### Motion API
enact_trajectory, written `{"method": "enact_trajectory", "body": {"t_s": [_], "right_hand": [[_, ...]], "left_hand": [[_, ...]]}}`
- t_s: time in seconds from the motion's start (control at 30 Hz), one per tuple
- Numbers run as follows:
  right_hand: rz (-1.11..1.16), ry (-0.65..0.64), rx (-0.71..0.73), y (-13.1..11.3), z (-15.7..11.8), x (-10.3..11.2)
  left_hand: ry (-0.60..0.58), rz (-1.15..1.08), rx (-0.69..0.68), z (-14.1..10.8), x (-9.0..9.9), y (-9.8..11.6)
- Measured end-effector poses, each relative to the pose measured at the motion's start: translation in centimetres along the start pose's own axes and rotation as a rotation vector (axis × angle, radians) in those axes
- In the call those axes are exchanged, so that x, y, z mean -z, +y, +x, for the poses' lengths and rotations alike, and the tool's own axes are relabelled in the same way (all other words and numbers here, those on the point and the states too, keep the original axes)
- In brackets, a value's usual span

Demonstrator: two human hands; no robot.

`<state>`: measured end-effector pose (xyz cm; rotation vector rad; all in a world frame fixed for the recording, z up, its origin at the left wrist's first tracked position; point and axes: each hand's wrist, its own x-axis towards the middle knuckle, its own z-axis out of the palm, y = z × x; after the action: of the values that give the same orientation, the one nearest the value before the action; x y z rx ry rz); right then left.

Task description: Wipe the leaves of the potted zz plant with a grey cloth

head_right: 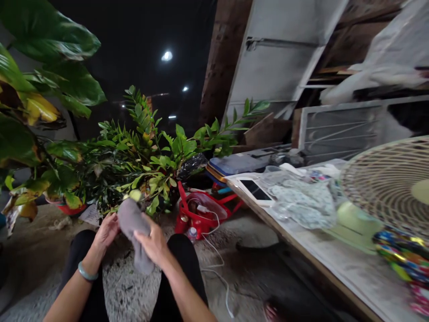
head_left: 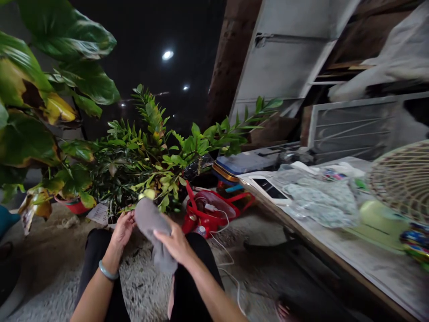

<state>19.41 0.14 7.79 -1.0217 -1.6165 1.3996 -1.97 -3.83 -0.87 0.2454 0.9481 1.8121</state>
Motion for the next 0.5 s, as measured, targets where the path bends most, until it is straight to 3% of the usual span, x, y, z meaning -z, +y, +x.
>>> {"method": "enact_trajectory", "body": {"t_s": [0.07, 0.13, 0.27, 0.37, 0.5], "right_hand": [[0.054, -0.129, 0.003, 1.1, -2.7, -1.4], [0.082, -0.156, -0.002, 1.9, -4.3, -1.4], [0.064, -0.148, -0.021, 1.3, -4.2, 0.0], [0.079, -0.211, 0.013, -2.5, -2.9, 0.5], [0.165, -0.176, 0.126, -10.9, 1.0, -0.9]], "left_hand": [[0.074, 0.008, -0.014, -0.1, 0.4, 0.4], [0.143, -0.03, -0.008, -0.1, 0.9, 1.1], [0.25, -0.136, 0.033, 0.7, 1.9, 3.6], [0.351, -0.208, 0.001, 2.4, 2.8, 6.1], [0.416, -0.307, -0.112, 4.7, 3.6, 9.1]]}}
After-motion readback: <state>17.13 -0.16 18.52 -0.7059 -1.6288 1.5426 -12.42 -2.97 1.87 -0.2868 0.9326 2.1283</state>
